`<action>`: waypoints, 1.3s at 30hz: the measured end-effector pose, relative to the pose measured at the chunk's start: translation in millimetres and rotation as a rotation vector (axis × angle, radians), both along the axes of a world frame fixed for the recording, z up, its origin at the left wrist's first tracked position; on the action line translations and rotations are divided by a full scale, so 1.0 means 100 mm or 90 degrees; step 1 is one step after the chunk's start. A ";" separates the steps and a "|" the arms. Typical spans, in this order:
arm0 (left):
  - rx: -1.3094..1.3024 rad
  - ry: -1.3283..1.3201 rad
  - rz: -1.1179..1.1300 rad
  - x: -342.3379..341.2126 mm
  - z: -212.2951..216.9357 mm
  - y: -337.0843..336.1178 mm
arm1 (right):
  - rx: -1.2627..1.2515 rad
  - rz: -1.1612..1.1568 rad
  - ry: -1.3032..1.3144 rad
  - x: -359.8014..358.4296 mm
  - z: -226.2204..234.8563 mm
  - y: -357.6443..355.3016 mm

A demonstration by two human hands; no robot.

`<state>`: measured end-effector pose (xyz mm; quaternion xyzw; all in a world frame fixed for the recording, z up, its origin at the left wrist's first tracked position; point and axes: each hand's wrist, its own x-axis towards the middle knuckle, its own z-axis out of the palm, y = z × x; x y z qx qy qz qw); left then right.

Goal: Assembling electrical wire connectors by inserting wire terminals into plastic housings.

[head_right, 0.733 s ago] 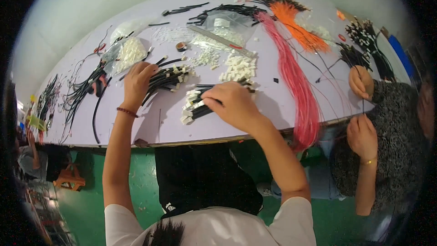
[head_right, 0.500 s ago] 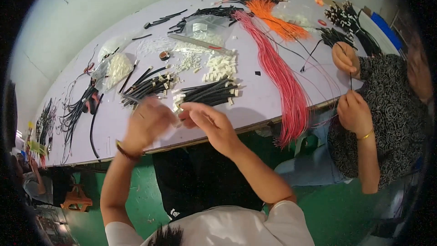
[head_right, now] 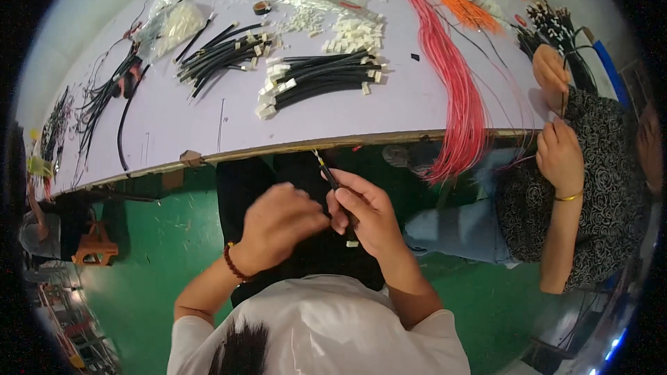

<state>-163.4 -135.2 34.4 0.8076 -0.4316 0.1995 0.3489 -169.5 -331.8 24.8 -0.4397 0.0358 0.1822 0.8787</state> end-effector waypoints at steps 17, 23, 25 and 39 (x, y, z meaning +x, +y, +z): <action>-0.572 0.610 -0.012 -0.22 -0.22 0.12 | -0.201 0.040 -0.189 -0.28 -0.01 0.33; -0.603 0.614 0.020 -0.30 -0.20 0.10 | -0.477 -0.105 -0.540 -0.17 0.08 0.39; -0.617 0.654 0.016 -0.32 -0.18 0.10 | -0.517 -0.129 -0.584 -0.17 0.07 0.39; -0.549 0.536 -0.003 -0.34 -0.19 0.06 | -0.659 -0.256 -0.857 -0.14 -0.03 0.36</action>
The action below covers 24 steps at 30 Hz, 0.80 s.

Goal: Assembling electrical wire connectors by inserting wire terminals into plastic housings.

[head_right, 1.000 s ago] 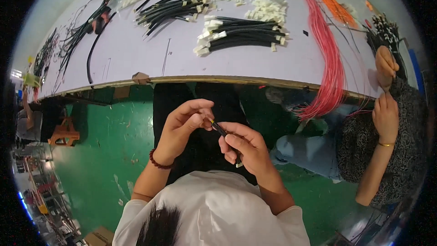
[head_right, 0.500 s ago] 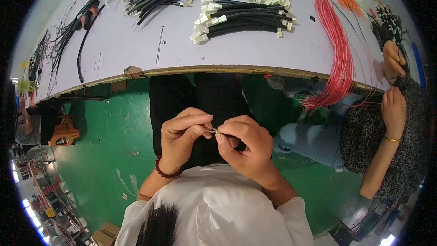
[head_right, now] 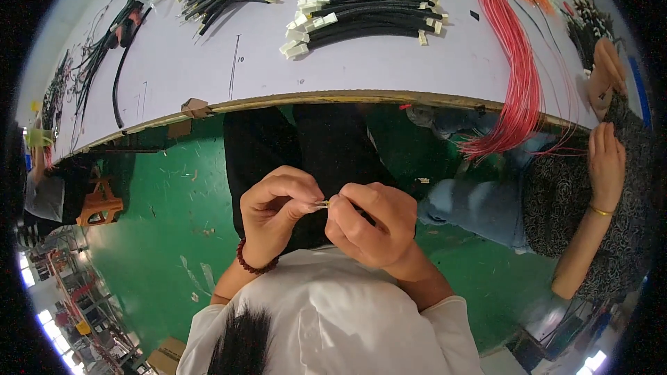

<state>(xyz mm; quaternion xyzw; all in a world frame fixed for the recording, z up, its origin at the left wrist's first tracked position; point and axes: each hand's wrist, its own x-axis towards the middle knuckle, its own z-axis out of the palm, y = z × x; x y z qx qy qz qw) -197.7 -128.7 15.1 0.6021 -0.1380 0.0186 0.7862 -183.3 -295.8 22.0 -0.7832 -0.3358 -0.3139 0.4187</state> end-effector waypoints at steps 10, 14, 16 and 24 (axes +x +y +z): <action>0.096 -0.190 0.090 -0.04 0.02 -0.05 | 0.267 0.189 0.378 -0.09 0.05 -0.04; 0.155 -0.392 -0.001 0.05 0.03 0.08 | 0.251 0.214 0.328 -0.08 0.02 -0.06; 0.125 -0.454 0.023 0.09 0.04 0.06 | 0.215 0.229 0.282 -0.05 0.02 -0.05; 0.172 -0.412 0.098 0.02 0.04 0.06 | 0.053 0.119 -0.010 -0.02 0.06 -0.03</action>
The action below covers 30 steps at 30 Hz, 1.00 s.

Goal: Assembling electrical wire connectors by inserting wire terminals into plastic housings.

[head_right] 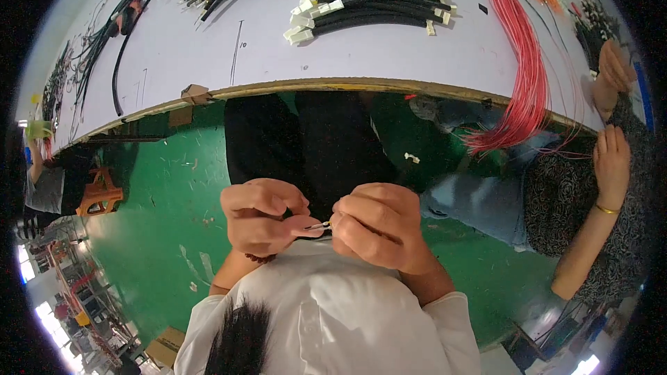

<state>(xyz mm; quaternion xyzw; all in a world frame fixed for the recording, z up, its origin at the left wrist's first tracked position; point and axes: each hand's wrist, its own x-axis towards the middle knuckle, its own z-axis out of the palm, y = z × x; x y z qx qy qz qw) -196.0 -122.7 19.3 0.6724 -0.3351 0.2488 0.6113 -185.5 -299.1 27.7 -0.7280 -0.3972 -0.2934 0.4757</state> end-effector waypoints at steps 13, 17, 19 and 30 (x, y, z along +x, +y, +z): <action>-0.034 0.342 -0.085 0.09 0.08 0.07 | 0.059 0.075 0.253 0.05 0.01 0.01; -0.116 0.483 -0.115 0.09 0.02 0.03 | 0.094 0.102 0.506 0.01 0.03 -0.04; -0.246 0.633 -0.150 0.07 0.03 0.01 | 0.107 0.104 0.575 0.02 0.05 -0.05; -0.109 0.560 -0.114 0.23 0.23 -0.13 | 0.041 -0.019 0.260 0.18 0.10 -0.09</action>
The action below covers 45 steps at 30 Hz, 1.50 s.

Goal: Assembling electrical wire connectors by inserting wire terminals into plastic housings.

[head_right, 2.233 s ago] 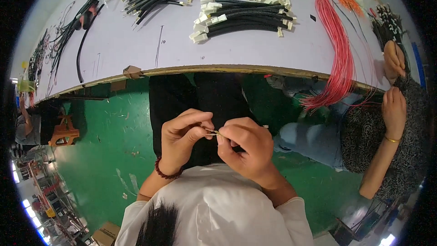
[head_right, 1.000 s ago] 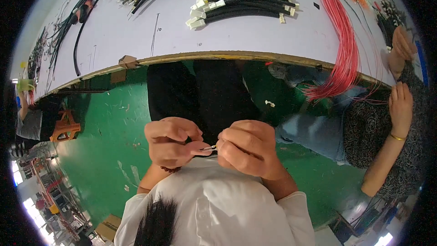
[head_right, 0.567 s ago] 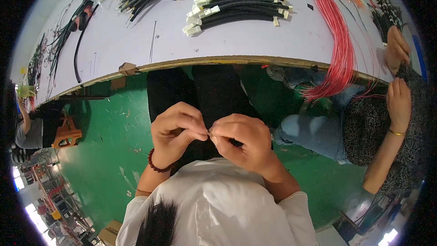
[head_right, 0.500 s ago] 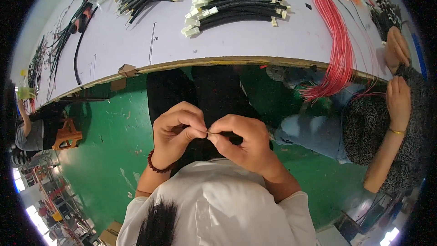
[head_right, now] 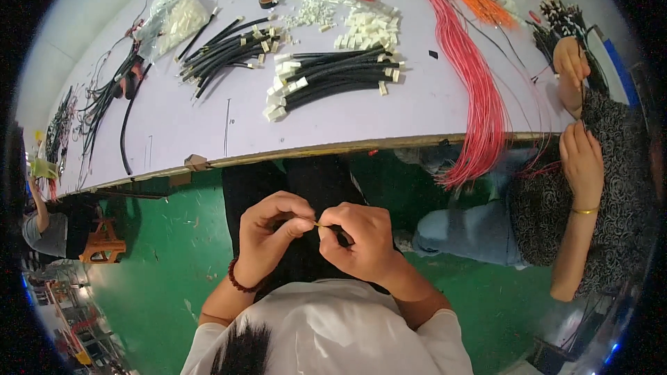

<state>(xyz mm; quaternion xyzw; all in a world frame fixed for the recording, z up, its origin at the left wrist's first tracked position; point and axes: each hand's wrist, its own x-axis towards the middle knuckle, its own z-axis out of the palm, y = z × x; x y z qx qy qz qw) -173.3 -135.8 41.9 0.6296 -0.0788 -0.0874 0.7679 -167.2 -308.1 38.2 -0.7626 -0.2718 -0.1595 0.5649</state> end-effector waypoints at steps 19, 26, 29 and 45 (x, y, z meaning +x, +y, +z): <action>0.584 -0.447 -0.020 2.55 0.47 -0.21 | 0.328 -0.049 0.231 0.38 0.11 -0.42; 0.690 -0.417 -0.156 2.86 0.27 -0.35 | 0.370 -0.095 0.302 0.38 0.01 -0.62; 0.694 -0.403 -0.186 2.84 0.30 -0.39 | 0.383 -0.087 0.316 0.38 -0.06 -0.59; -0.265 0.317 -0.212 0.48 0.05 -0.19 | 0.382 -0.017 0.455 0.09 -0.01 -0.25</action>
